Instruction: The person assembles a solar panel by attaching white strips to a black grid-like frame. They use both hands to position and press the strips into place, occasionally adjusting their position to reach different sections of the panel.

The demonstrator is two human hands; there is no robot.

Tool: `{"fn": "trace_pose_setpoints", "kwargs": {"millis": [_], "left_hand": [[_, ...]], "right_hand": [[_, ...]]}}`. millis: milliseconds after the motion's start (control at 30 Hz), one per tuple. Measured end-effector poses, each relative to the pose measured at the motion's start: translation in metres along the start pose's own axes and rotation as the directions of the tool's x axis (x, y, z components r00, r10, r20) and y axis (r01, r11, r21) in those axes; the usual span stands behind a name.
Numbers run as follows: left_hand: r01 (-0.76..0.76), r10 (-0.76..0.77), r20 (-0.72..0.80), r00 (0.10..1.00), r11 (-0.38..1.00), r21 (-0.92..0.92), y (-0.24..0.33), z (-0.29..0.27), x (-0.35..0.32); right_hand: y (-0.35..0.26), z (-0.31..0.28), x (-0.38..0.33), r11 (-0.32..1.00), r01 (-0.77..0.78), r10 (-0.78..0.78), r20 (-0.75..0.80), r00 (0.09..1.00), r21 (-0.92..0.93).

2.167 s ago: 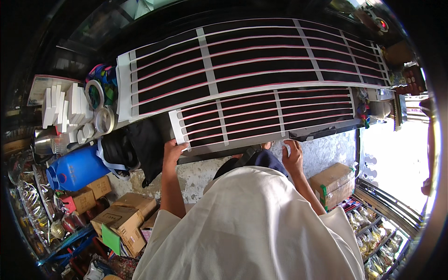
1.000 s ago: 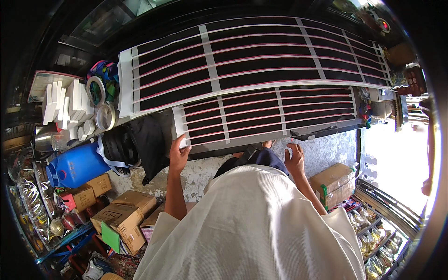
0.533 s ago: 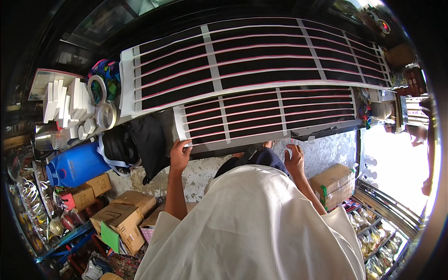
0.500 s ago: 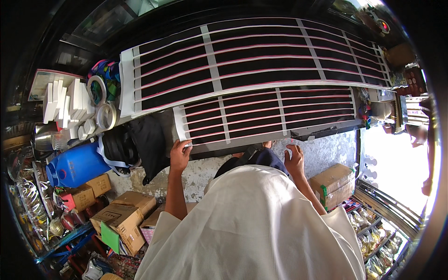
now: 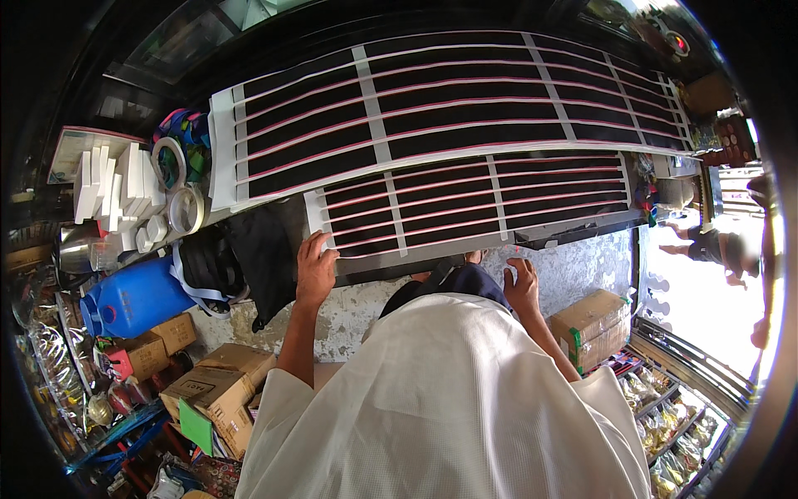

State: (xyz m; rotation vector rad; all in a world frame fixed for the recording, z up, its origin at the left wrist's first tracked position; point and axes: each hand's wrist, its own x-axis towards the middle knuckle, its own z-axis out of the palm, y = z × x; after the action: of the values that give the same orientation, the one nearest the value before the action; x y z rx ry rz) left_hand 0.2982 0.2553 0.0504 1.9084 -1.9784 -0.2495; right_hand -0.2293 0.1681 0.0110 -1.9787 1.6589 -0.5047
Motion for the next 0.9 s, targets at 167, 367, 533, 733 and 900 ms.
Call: {"fn": "trace_pose_setpoints", "kwargs": {"millis": [167,367,533,733,900], "left_hand": [[0.240,-0.274,-0.279,0.920,0.959,-0.151,0.010,0.024,-0.008],[0.270,-0.757,0.410,0.509,-0.312,-0.911,-0.001,0.046,-0.014],[0.423,-0.671,0.572,0.471,-0.397,-0.815,-0.008,0.048,-0.005],[0.282,-0.538,0.583,0.609,-0.540,-0.793,-0.001,0.040,0.004],[0.075,-0.492,0.464,0.736,-0.622,-0.779,0.029,0.042,0.002]], "right_hand": [[-0.008,-0.004,-0.002,1.000,-0.027,0.027,0.002,1.000,-0.016],[-0.024,-0.008,0.007,0.999,0.023,-0.022,-0.025,0.999,0.040],[-0.036,-0.008,0.028,0.996,0.090,-0.090,-0.009,0.996,0.010],[-0.053,-0.004,0.077,0.977,0.189,-0.187,0.029,0.982,-0.100],[-0.059,0.010,0.108,0.965,0.232,-0.220,0.110,0.969,-0.119]]}}
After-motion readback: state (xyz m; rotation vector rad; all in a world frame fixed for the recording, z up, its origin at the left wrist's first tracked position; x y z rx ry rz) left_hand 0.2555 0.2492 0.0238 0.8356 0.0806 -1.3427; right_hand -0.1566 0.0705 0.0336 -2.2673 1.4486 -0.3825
